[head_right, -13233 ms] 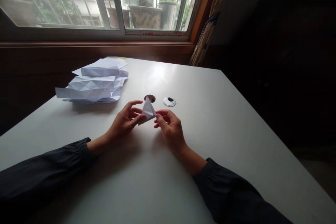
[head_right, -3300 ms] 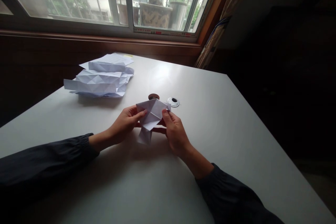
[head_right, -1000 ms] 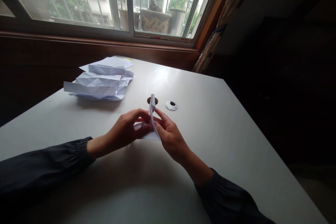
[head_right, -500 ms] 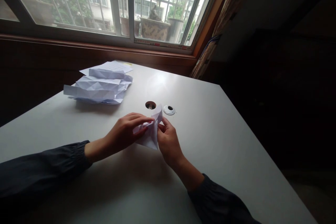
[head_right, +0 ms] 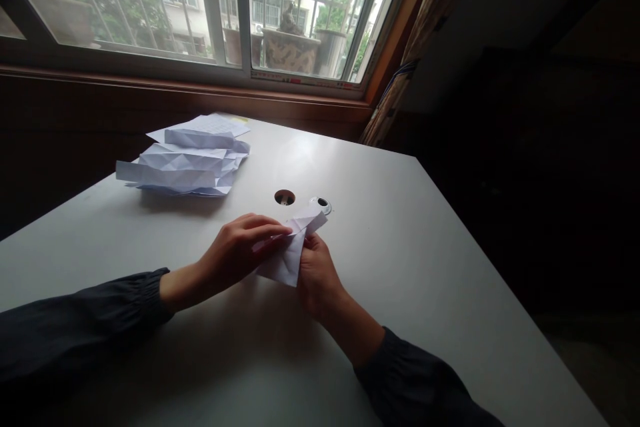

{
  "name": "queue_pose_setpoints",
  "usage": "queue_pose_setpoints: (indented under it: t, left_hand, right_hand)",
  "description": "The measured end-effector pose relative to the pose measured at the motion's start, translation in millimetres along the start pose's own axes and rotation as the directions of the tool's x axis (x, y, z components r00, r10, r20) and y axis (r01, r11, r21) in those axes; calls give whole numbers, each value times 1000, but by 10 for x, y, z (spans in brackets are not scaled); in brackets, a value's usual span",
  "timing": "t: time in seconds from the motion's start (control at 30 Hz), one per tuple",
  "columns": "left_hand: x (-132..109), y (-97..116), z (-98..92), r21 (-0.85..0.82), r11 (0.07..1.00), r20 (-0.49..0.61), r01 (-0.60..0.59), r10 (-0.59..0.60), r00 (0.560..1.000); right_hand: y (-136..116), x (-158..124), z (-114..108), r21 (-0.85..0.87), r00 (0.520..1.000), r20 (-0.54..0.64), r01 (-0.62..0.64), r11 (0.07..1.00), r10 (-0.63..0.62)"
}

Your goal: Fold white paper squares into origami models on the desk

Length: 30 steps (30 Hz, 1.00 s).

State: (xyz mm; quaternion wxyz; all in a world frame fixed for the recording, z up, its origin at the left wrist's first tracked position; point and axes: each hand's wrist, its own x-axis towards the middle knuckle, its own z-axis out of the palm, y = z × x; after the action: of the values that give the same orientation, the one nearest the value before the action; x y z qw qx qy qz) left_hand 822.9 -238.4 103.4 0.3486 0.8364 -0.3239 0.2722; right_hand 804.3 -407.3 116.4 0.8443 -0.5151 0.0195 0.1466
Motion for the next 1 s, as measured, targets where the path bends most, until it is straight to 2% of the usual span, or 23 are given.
queue_pose_setpoints:
  t: [0.23,0.4,0.53,0.63,0.73,0.8,0.9,1.0]
  left_hand:
    - [26,4,-23,-156,987,-33,30,-36,999]
    - [109,12,-68,-392,901,-52,183,-220,974]
    - [161,15,-102,-541,786,-69,300,-396,915]
    - [169,7,-119,-582,732,-54,354,-470,881]
    - [176,-26,-122,-611,681,-2,403,-510,860]
    - [188,-71,-118,-655,609,64,447,-545,836]
    - [207,-183,-114,-729,457,148,509,-621,770]
    - [215,-349,-112,-762,351,149,545,-723,674]
  right_hand:
    - [0,-46,40,-71,995,8,104,992,-104]
    - [-28,3,-9,-89,986,-40,155,984,-159]
    - [13,63,-34,-63,977,-75,197,978,-202]
    - [42,76,-55,-57,966,-87,240,969,-245]
    - [30,82,-104,-89,959,-135,238,967,-248]
    - [0,95,-150,-129,950,-181,234,964,-255]
    - [-56,139,-243,-160,934,-222,249,955,-281]
    - [-109,222,-392,-150,917,-258,272,951,-303]
